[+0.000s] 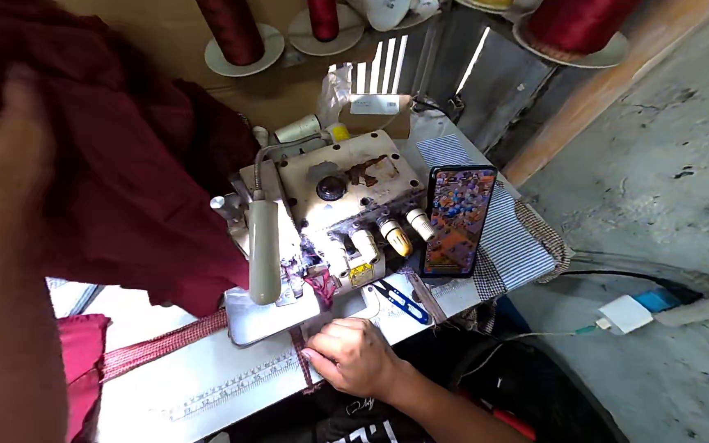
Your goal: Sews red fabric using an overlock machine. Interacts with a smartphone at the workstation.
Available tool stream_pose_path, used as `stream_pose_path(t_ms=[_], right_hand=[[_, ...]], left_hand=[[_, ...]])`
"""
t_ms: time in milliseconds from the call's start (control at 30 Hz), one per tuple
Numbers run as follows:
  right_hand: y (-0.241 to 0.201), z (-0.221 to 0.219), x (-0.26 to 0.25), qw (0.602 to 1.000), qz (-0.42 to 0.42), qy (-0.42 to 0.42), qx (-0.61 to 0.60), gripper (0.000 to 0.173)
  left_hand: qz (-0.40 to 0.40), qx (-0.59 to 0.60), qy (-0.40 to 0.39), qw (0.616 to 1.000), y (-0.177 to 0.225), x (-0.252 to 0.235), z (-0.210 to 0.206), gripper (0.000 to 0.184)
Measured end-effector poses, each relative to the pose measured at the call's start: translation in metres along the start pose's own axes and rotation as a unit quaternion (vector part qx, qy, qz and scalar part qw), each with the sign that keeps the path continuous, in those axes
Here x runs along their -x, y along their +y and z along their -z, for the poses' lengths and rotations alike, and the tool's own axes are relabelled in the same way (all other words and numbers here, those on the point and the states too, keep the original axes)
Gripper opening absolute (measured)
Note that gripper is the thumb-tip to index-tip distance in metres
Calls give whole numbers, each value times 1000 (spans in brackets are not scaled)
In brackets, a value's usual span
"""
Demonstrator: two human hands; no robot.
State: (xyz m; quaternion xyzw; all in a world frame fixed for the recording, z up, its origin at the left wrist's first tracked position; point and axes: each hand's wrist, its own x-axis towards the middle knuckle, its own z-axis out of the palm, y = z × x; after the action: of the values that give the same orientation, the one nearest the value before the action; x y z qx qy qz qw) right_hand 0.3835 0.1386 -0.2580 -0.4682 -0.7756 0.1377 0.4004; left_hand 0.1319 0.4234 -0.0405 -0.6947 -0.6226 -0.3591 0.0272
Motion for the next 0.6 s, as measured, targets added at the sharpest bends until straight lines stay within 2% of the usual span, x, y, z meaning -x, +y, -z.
stream_pose_path(t_ms=[67, 133, 200, 267, 367, 433, 467, 567, 600], right_hand=[[-1, 0, 0, 1000, -3, 0, 5, 29], [-2, 0, 1, 1000, -9, -1, 10, 28], [-2, -1, 1, 1000, -11, -1, 11, 28], [-3, -1, 1, 1000, -10, -6, -2, 27], [-1, 14, 1, 991, 11, 18, -132, 24], [-3, 43, 5, 970, 7, 128, -208, 23], [-3, 64, 11, 963, -11, 193, -189, 22], [12, 125, 18, 917, -95, 387, -28, 12], [21, 142, 14, 898, -116, 425, 24, 16]], left_hand=[[1, -69, -96, 993, -2, -11, -12, 88], [11, -90, -147, 985, -4, -16, -27, 83], [37, -95, -164, 981, -4, -22, -34, 80], [20, -80, -166, 983, -10, -24, -37, 77], [8, -15, -154, 988, -27, -16, -30, 73], [15, 48, -102, 993, -26, 13, -12, 67], [14, 72, -80, 994, -21, 36, 0, 63], [35, 108, -65, 991, -33, 139, 23, 62], [30, 116, -63, 991, -40, 177, 24, 64]])
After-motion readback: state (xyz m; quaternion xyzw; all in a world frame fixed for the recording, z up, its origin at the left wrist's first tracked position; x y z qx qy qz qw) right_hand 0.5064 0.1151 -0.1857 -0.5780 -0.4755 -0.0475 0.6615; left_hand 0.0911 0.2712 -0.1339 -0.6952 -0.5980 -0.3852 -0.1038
